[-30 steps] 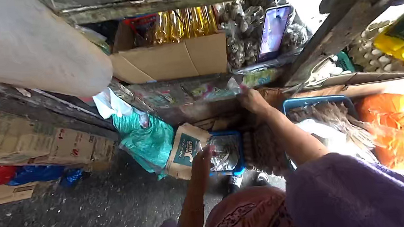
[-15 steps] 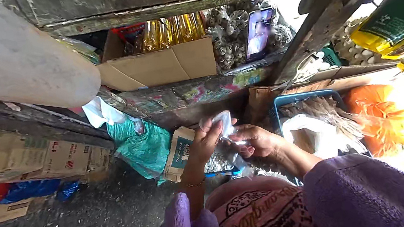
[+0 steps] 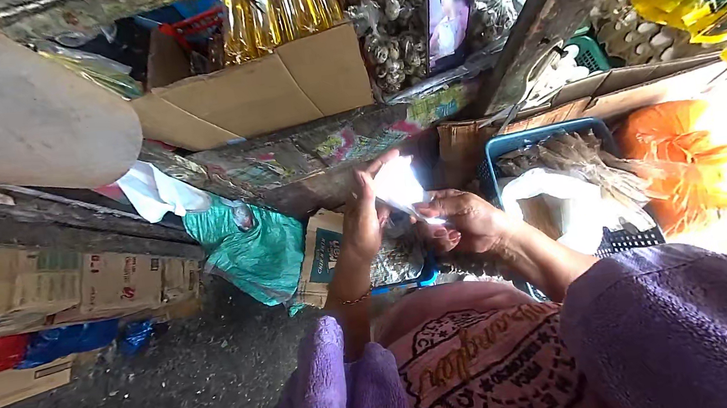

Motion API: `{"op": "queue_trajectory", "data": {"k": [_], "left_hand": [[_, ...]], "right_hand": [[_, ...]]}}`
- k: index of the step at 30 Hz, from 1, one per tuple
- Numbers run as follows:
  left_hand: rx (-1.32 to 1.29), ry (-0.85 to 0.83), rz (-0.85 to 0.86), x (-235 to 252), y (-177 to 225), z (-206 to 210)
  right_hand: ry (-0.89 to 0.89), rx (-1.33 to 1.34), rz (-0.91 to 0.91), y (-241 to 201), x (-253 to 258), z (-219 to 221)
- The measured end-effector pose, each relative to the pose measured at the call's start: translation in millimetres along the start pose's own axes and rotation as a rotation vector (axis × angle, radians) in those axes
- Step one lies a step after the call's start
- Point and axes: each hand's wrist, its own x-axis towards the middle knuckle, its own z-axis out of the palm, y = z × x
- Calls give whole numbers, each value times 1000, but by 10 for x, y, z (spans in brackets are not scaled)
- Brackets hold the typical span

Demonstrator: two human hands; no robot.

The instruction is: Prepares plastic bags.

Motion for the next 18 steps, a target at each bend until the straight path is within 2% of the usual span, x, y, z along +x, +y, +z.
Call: {"op": "queue_trajectory", "data": {"k": [2, 7, 12, 15, 18], "left_hand": [[36, -123, 93, -5, 59, 7], [192, 131, 337, -18, -17, 291], [274, 168, 264, -162, 39, 433], [297, 93, 208, -185, 91, 435], [165, -84, 118, -146, 149, 333]], "right_hand": [[36, -14, -10, -15, -18, 14], [65, -118, -45, 17, -58, 128], [135, -118, -116, 91, -158, 247], [159, -60, -130, 83, -232, 260], [155, -35, -140, 48, -282, 210]]}}
